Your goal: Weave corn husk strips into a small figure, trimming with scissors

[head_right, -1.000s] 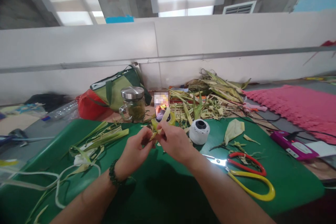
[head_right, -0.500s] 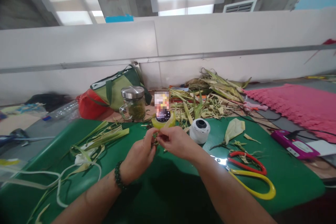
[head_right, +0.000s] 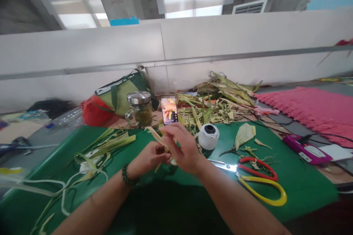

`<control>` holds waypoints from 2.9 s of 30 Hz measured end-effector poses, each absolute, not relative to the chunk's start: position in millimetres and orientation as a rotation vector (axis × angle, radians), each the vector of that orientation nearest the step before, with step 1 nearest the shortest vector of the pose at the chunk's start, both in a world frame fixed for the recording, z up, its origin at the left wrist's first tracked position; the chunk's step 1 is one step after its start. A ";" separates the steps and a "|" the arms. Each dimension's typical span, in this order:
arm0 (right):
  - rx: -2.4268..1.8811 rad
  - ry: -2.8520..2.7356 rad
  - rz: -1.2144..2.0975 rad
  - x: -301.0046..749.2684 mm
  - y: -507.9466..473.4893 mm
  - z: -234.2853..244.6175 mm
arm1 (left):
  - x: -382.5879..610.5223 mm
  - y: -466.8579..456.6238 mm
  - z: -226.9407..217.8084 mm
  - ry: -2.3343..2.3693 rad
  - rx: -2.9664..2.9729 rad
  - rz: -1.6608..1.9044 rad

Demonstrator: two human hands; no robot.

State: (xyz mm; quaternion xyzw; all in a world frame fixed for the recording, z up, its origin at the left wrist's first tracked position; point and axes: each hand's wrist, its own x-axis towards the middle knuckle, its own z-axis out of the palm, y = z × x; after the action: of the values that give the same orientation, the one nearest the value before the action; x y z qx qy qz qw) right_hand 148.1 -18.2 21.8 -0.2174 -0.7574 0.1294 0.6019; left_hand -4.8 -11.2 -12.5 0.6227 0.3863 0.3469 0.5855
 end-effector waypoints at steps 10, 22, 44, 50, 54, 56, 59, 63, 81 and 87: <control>-0.930 -1.801 0.593 141.8 5.1 2.5 | -10.9 -13.6 12.6 0.924 1.209 0.917; -0.956 -1.658 1.030 156.7 13.0 13.0 | -11.3 -14.2 16.0 1.094 1.371 0.986; -0.994 -2.035 1.047 174.1 13.0 22.8 | -26.4 -9.1 24.4 1.243 1.559 0.916; -0.957 -1.783 0.968 149.8 6.5 13.9 | -13.3 -16.4 23.1 1.163 1.542 0.925; -0.868 -1.587 1.038 151.7 11.3 9.6 | -10.7 -19.2 24.6 1.145 1.512 0.985; -0.857 -1.527 1.087 156.8 14.4 10.6 | -11.6 -19.7 25.3 1.144 1.480 0.991; -0.910 -1.591 1.073 159.1 15.6 11.5 | -13.2 -19.7 24.5 1.120 1.379 0.943; -0.895 -1.794 0.997 155.2 11.6 11.2 | -11.8 -18.6 20.8 1.112 1.331 0.867; -1.059 -2.226 0.370 144.6 -7.8 10.4 | 9.1 -19.0 -9.7 1.147 1.426 0.713; -1.005 -2.179 0.359 148.0 -11.0 18.3 | 3.9 -15.7 -0.3 1.163 1.381 0.738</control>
State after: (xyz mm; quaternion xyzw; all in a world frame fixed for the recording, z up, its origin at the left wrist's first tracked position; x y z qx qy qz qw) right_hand 148.0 -11.0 18.3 -0.3881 -0.8411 0.1387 0.3502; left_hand 3.9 -15.7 -0.3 0.5862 0.4936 0.3132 0.5610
